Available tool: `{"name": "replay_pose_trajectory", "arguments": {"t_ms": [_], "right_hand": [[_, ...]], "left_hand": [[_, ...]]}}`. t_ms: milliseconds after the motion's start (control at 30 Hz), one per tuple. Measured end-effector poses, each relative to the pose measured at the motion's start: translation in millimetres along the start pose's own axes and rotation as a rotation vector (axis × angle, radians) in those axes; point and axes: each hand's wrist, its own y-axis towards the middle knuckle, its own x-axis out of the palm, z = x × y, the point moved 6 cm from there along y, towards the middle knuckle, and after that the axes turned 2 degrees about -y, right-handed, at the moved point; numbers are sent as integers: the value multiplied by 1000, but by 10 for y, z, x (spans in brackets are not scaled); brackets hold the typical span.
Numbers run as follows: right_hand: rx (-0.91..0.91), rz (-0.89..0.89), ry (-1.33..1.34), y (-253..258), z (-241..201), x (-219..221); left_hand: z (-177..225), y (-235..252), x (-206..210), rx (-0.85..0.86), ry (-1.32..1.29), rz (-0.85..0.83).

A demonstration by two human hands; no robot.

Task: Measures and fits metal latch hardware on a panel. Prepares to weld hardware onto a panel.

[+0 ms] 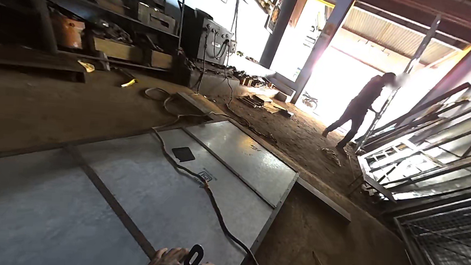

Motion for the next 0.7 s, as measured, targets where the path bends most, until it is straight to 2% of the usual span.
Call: {"name": "replay_pose_trajectory", "arguments": {"t_ms": [167,300,400,533,700], "right_hand": [[7,-3,42,80,55,40],[135,29,271,-87,-23,-101],[148,45,512,-110,13,-40],[47,44,55,32,45,-24],[-23,25,-119,52,-15,-85]], "left_hand": [[10,1,-45,-68,-20,-11],[150,-89,-207,-108,-132,-29],[122,-86,-207,-160,-219,56],[-3,23,-112,-102,-172,108],[17,32,-117,-54,-69,82]]}}
